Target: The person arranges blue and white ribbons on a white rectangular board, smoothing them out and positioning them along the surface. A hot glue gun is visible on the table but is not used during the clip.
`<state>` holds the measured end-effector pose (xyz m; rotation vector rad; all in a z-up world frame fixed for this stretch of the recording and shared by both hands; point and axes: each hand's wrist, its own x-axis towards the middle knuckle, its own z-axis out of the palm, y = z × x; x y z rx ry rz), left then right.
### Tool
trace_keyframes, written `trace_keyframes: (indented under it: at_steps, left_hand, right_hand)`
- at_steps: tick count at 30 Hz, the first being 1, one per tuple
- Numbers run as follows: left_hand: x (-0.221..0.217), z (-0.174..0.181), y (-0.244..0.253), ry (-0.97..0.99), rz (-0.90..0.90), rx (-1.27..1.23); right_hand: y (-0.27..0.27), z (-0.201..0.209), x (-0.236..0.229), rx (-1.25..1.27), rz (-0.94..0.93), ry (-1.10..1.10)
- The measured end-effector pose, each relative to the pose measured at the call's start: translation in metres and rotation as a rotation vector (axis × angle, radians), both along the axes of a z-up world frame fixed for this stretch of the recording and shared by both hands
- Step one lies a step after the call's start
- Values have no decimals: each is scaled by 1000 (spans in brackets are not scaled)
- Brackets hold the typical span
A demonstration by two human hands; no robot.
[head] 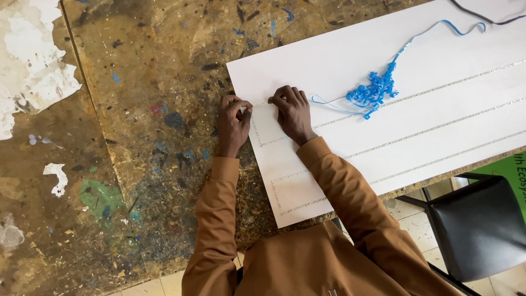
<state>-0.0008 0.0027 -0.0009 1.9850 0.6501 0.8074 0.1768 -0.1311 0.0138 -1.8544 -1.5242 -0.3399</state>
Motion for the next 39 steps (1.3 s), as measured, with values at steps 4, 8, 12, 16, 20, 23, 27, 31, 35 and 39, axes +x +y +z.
trace_keyframes:
  at_steps: [4,8,12,16,20,23,27,31,35,39]
  left_hand:
    - [-2,1,1,27,-15,-11]
    - [-1,15,-3,80,16,17]
    - [2,19,-5,98,42,31]
    - [-1,14,2,110,-20,72]
    - [-2,6,6,152,-75,185]
    - [-4,6,6,163,-106,207]
    - [-6,6,10,115,-139,152]
    - [-6,14,15,82,-166,42]
    - [-7,14,23,48,-223,-69]
    - [-8,8,21,12,-222,-201]
  right_hand:
    - [0,1,-1,33,16,-8]
    - [1,-6,0,71,42,10]
    - [2,-10,0,95,40,16]
    - [2,-6,-1,91,46,12]
    - [1,-3,-2,83,49,-6]
    - [1,0,-2,76,43,-8]
    - [2,4,-4,81,49,-13]
    - [3,5,-4,75,44,-17]
    - [3,8,-5,94,46,-11]
    - [4,10,-6,74,47,-25]
